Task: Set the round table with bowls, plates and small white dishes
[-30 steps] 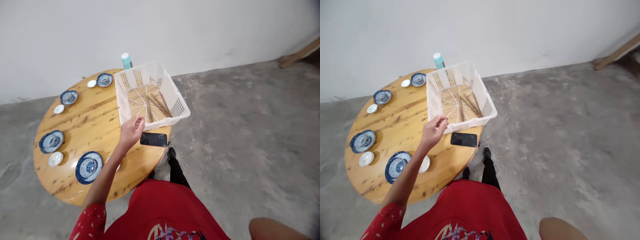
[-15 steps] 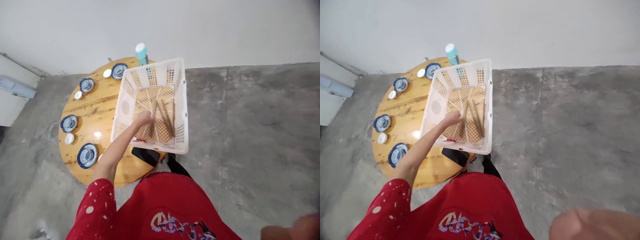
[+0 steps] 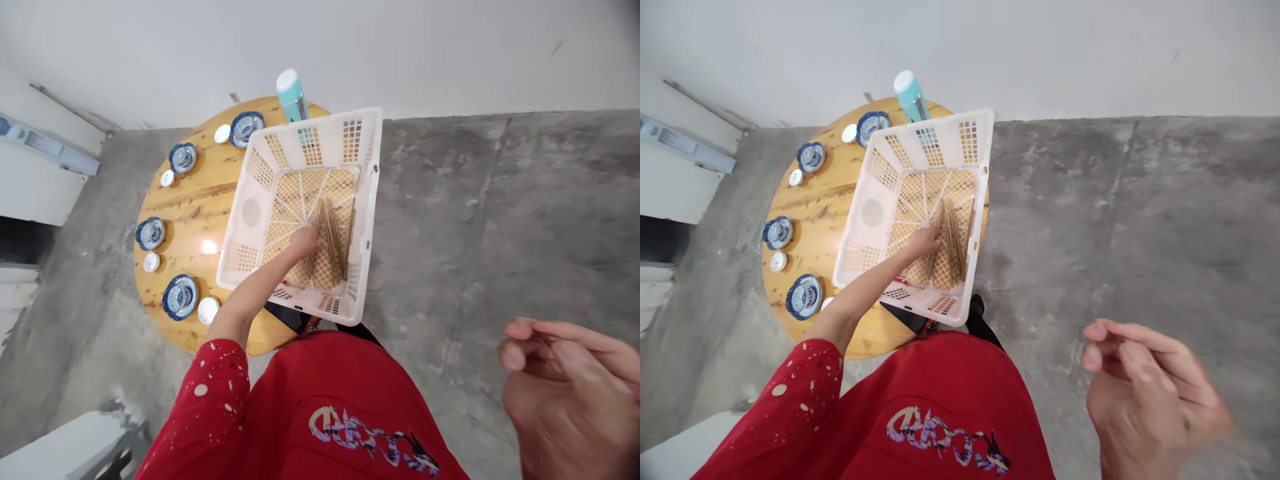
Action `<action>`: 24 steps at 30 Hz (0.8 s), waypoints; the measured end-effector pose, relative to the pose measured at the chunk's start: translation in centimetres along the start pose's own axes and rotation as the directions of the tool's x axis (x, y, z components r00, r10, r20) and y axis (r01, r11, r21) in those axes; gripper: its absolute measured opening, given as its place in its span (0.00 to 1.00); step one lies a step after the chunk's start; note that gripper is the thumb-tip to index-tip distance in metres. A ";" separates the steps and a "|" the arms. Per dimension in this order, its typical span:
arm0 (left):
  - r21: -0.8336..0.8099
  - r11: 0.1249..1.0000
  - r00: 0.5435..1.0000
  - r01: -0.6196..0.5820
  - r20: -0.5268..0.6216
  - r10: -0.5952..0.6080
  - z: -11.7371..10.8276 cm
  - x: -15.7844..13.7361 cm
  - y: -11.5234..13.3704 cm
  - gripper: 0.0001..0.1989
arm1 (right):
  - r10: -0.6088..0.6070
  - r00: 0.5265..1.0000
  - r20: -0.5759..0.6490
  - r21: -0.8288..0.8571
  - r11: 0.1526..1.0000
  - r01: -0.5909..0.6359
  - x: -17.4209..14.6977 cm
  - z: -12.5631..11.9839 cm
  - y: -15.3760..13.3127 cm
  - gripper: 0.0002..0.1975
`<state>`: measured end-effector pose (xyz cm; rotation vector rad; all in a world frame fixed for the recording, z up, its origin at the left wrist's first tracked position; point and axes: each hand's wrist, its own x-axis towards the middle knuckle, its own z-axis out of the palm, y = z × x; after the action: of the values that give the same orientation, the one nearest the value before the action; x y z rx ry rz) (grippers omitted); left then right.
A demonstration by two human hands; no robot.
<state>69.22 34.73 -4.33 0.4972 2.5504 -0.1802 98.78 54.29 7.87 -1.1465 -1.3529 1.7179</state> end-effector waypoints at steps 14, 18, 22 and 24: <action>-0.142 0.989 0.985 -0.046 -0.174 0.021 1.2 -0.6 5.5 0.37 | -0.042 0.995 0.093 -0.028 0.999 0.045 0.3 0.6 0.9 0.06; -0.157 0.987 0.986 -0.032 -0.167 0.006 1.3 -0.6 5.7 0.32 | -0.039 0.994 0.106 -0.047 0.998 0.044 0.1 0.4 1.1 0.07; -0.162 0.987 0.990 0.000 -0.138 -0.022 1.0 -0.1 5.4 0.28 | -0.027 0.993 0.114 -0.042 0.999 0.032 0.0 0.2 1.3 0.07; -0.143 0.990 0.990 0.001 -0.139 -0.021 1.0 0.2 5.2 0.26 | -0.017 0.993 0.113 -0.041 0.999 0.021 0.1 0.1 1.5 0.07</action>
<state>71.50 39.38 -5.40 0.4556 2.6788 0.0345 98.73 53.95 6.42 -1.0699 -1.4702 1.7712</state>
